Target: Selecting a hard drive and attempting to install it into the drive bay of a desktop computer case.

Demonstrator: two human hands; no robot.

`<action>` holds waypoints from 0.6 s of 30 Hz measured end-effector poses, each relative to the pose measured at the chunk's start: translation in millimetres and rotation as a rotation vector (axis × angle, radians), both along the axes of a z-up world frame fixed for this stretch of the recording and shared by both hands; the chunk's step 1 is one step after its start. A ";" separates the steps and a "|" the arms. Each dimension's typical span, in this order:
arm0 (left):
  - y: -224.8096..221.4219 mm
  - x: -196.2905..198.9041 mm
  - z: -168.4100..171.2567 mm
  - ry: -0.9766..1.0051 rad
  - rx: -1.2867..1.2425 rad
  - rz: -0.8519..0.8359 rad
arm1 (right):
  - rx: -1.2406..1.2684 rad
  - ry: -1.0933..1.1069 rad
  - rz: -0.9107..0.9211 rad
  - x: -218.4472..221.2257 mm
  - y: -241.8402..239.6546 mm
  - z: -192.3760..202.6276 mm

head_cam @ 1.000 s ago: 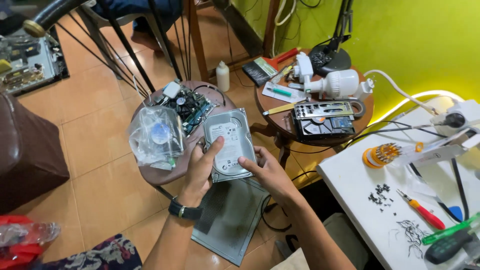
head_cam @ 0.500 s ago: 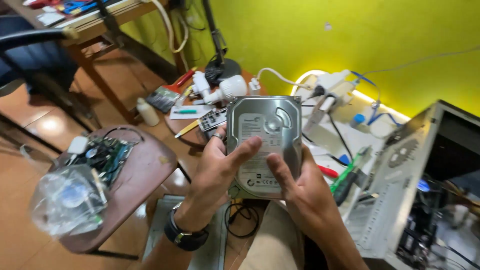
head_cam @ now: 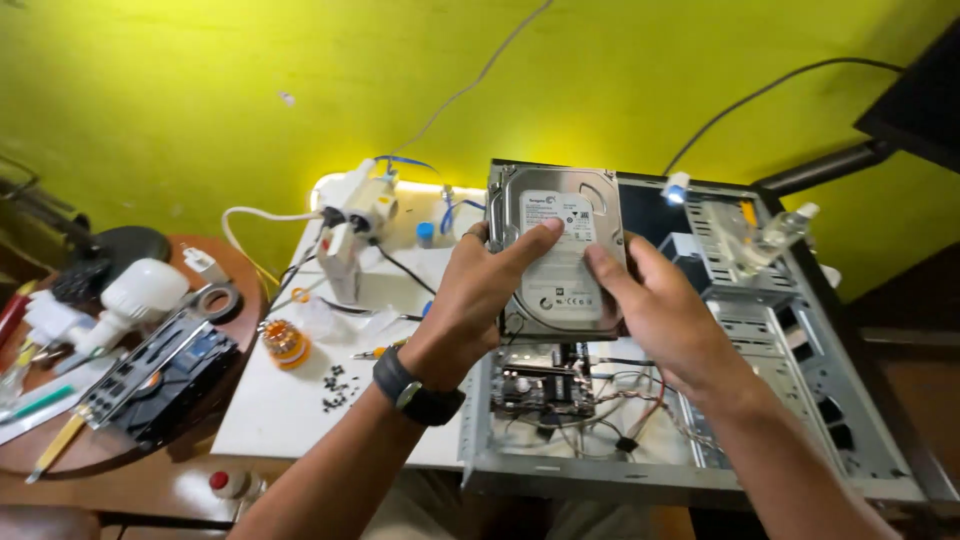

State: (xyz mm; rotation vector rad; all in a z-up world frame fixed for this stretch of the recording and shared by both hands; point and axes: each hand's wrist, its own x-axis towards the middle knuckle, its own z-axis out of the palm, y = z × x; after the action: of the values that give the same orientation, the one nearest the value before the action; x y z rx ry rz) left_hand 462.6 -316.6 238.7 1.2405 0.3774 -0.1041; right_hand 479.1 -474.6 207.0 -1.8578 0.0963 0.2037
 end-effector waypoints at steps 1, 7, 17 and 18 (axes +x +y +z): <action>-12.8 12.0 -6.6 -0.005 -0.003 -0.016 | -0.003 -0.005 -0.016 10.4 -15.9 -2.6; -69.5 60.1 -5.9 -0.006 -0.171 -0.121 | 0.111 0.010 -0.172 57.1 -91.3 -26.1; -85.8 91.2 -46.9 0.033 0.076 -0.060 | 0.168 -0.085 -0.190 79.9 -95.3 -46.5; -82.5 96.3 -58.6 0.043 0.099 -0.030 | 0.176 -0.086 -0.186 82.3 -94.6 -51.6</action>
State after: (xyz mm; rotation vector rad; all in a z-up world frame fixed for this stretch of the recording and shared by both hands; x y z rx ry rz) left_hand 558.9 -399.1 180.1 1.3434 0.4049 -0.1391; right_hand 561.3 -569.2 155.4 -1.6685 0.1851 0.0029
